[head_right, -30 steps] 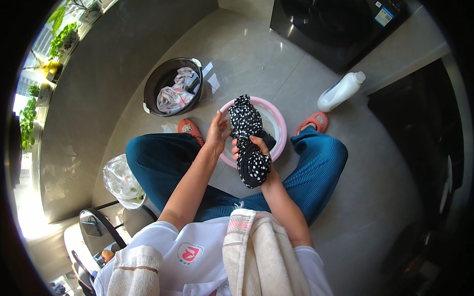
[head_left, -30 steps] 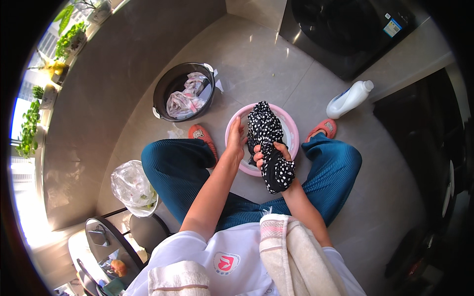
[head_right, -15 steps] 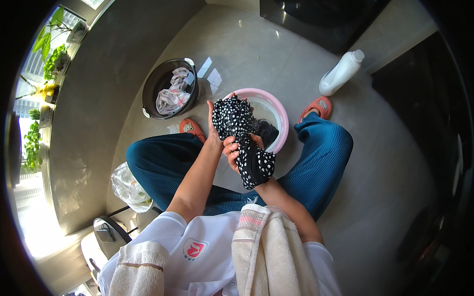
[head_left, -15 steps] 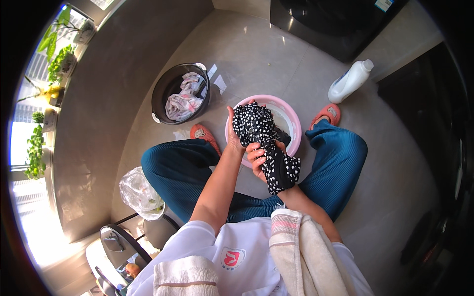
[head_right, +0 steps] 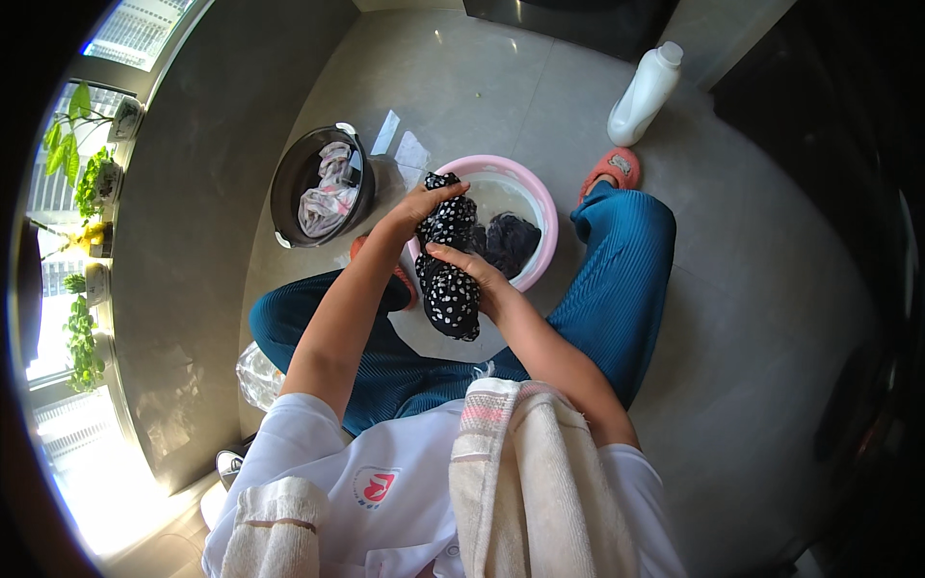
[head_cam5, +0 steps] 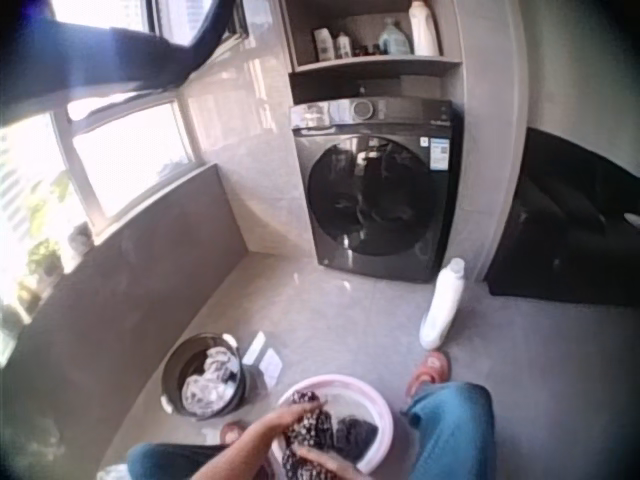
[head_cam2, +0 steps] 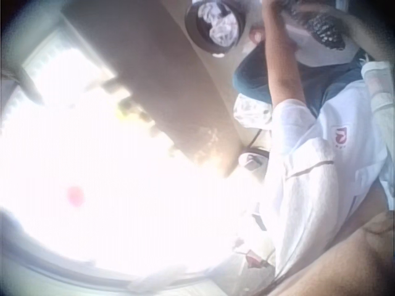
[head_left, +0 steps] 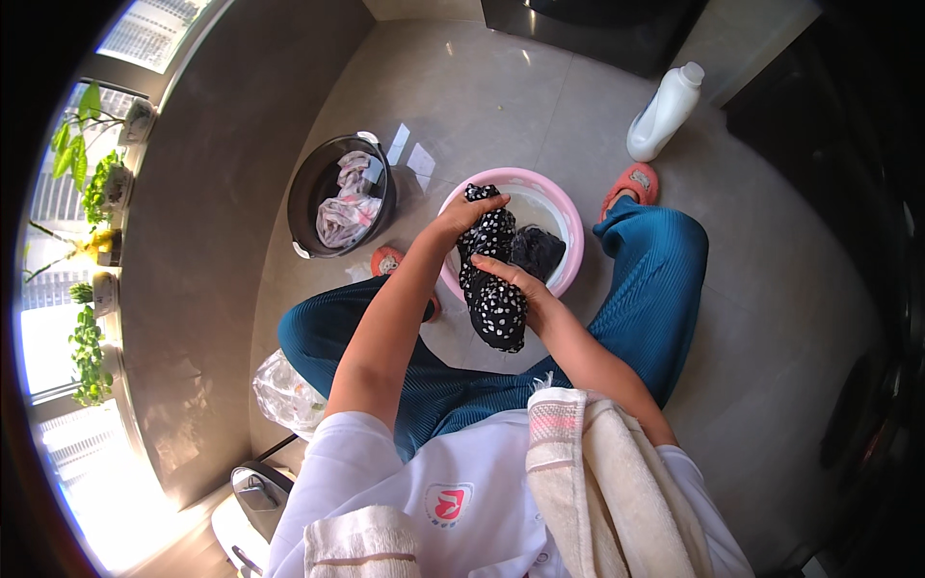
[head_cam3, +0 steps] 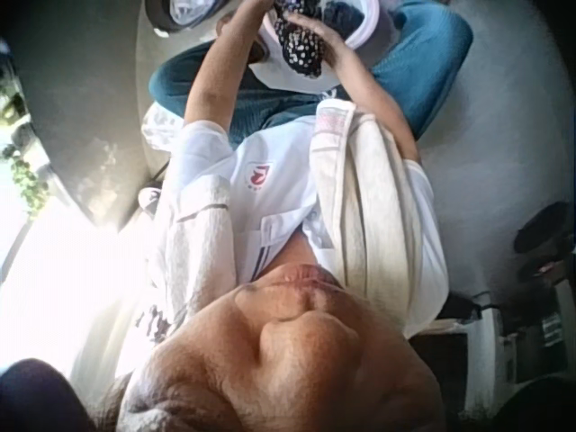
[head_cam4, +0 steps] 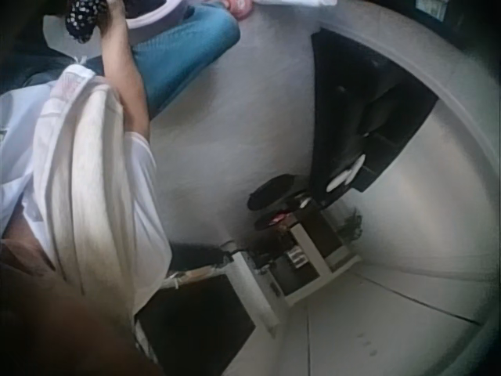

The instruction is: The person pours liquid detergent into a pink basin containing a black and white patterned garment. They then repeatedly submerge, agitate, and wring the garment by hand in the soapy water.

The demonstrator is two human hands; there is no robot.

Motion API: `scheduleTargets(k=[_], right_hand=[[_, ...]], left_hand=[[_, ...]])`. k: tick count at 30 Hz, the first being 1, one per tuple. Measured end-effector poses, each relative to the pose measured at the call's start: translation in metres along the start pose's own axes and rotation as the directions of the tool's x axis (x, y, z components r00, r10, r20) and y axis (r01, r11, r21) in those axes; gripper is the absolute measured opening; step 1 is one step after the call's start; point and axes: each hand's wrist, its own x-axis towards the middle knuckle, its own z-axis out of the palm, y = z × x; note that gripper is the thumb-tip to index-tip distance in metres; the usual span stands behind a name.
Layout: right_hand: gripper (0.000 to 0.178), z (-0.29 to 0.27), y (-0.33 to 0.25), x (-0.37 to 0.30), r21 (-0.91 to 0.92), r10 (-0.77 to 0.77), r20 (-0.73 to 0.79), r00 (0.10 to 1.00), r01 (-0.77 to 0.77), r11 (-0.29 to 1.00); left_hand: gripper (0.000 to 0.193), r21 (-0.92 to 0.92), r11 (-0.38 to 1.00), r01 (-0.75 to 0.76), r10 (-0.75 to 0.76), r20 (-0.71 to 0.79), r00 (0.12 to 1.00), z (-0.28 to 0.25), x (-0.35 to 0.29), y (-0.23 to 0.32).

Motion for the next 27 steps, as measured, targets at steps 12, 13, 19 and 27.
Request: scheduleTargets(k=[12,13,19,27], right_hand=[[0.053,-0.051,0.042,0.068,-0.444,-0.219,-0.312,0.925,0.062,0.894],[0.055,-0.054,0.045,0.072,-0.502,-0.248,-0.332,0.910,0.052,0.864],[0.089,-0.058,0.049,0.084,-0.912,-0.647,-0.218,0.731,0.084,0.402],[0.056,-0.012,0.005,0.026,-0.150,-0.266,-0.129,0.955,0.246,0.957]], left_hand=[[0.047,0.882,0.446,0.150,0.211,-0.266,0.940,0.057,0.019,-0.013],[0.048,0.878,0.455,0.150,0.217,-0.272,0.937,0.059,0.017,-0.013],[0.061,0.874,0.466,0.136,0.269,-0.286,0.920,0.057,0.009,-0.014],[0.114,0.572,0.811,-0.126,0.185,-0.047,0.982,0.029,-0.010,0.041]])
